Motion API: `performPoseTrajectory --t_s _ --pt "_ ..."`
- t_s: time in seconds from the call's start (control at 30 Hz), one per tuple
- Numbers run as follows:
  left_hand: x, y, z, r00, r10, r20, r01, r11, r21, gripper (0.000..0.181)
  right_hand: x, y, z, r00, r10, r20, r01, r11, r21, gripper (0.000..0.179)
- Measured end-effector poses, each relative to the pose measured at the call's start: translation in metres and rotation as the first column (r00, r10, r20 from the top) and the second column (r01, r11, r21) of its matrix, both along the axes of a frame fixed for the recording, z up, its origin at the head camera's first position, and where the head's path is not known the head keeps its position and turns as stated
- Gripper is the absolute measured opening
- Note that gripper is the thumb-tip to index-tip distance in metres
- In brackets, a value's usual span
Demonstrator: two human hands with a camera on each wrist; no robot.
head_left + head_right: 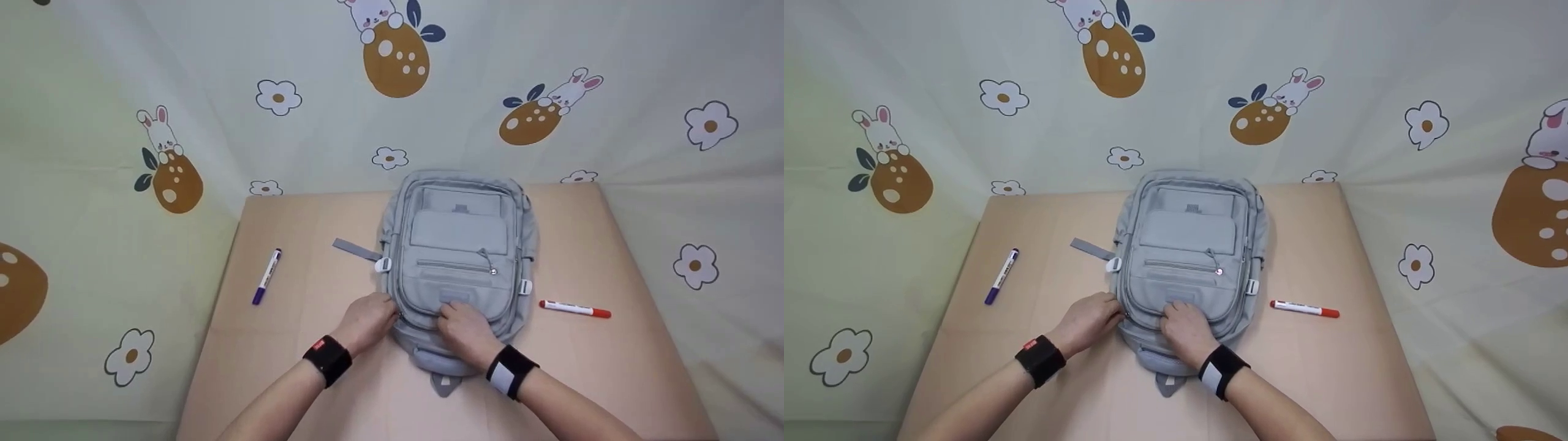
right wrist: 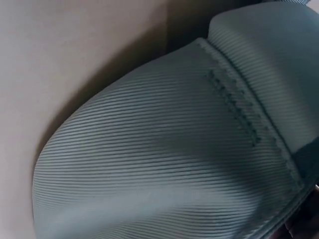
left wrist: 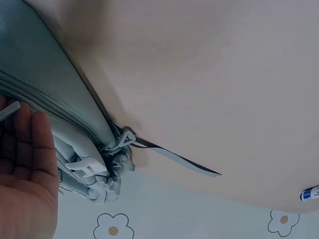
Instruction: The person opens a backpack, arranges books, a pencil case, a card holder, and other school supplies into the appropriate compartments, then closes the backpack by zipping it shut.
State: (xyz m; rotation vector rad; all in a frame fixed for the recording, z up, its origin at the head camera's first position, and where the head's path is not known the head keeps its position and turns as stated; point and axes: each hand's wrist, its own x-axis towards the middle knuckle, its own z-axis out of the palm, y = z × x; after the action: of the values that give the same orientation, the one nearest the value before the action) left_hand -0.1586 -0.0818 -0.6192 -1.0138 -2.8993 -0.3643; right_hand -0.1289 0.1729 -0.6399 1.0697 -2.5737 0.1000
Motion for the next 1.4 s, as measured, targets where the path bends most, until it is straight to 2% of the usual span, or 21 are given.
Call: performPoseTrajectory --t_s 0.17,0.43,0.6,0.67,0.83,1.13,1.23,1.4 --pt "0.000 0.000 -0.001 1.000 0.001 0.027 -0.001 1.000 0.010 0.007 0.006 0.015 0.005 1.000 -0.012 0.026 0.014 0.998 -0.059 0.021" --pt "-0.002 -0.007 0.000 0.998 0.019 0.052 -0.022 0.998 0.061 0.005 0.015 0.070 0.011 0.999 -0.043 -0.011 0.042 0.993 -0.109 0.017" --pt "0.000 -0.011 0.000 0.999 0.031 0.044 -0.035 0.995 0.094 0.004 0.018 0.093 0.008 0.998 -0.062 0.020 0.064 0.991 -0.118 0.019" --pt "0.000 -0.011 0.000 0.999 0.033 0.043 -0.037 0.994 0.105 0.004 0.018 0.095 0.006 0.998 -0.057 0.025 0.060 0.993 -0.106 0.019" --pt "0.002 -0.009 0.001 0.998 0.029 0.050 -0.035 0.992 0.122 0.006 0.018 0.097 -0.001 0.999 -0.038 -0.032 0.034 0.995 -0.098 0.007" --pt "0.006 -0.005 0.004 0.996 0.048 0.072 -0.056 0.993 0.101 0.010 0.016 0.097 -0.004 0.998 -0.036 -0.048 0.030 0.994 -0.102 0.013" --pt "0.009 0.000 0.006 0.994 0.058 0.090 -0.065 0.995 0.078 0.010 0.017 0.097 -0.004 0.999 -0.039 -0.035 0.035 0.994 -0.100 0.013" --pt "0.017 0.017 0.010 0.995 0.020 0.101 -0.025 0.998 0.052 0.017 0.018 0.098 -0.004 0.999 -0.050 -0.012 0.049 0.993 -0.104 0.011"
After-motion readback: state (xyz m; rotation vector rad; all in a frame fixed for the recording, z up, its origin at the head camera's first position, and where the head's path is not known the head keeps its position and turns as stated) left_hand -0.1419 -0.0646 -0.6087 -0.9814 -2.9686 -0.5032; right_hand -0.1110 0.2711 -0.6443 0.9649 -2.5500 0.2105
